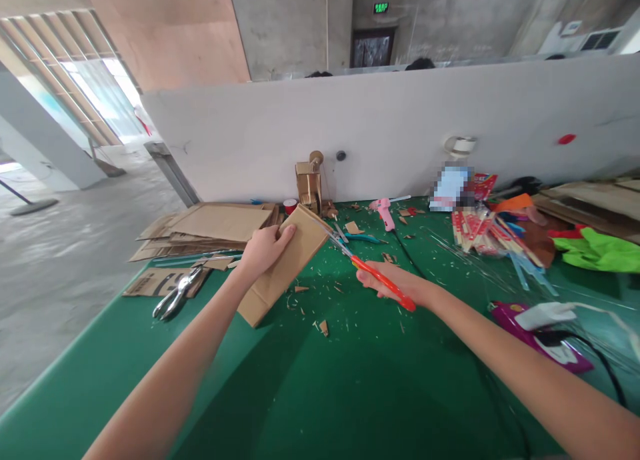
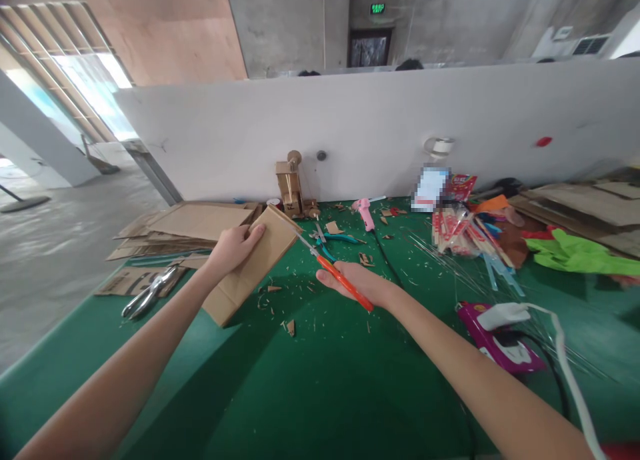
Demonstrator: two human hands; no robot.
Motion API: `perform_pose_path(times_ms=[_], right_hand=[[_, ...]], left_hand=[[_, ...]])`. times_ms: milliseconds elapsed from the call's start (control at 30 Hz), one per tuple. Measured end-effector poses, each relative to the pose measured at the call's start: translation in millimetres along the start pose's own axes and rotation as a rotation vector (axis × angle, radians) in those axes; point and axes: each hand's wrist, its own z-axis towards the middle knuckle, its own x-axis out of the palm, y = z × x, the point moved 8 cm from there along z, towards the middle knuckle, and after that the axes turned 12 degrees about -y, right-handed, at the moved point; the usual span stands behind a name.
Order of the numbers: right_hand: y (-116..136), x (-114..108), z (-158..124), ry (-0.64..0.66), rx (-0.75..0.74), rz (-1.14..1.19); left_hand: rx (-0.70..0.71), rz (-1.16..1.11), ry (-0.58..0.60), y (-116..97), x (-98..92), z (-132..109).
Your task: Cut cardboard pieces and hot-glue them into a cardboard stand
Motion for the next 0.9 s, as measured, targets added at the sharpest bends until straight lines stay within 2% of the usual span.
perform_pose_path(times_ms=[133,367,667,900], right_hand=[[0.7,7.1,-0.9,0.084,0.036,0.029],[7.5,9.5,-6.6,0.139,-0.028,0.052],[5.6,4.4,-6.4,0.125,-0.066,0.073],[4.6,3.1,-8.6,0.156,-0.091,0.033]], left_hand=[[0.005,-0.008,-0.001,1.5,-1.0,0.6],[0.003,-0.037,-0.012,8.6,-5.4,0.6],[0.026,-0.016,0.009,9.0,-7.1,-5.8],[-0.032,-0.026,-0.053,16.7,-17.2,-3.2]])
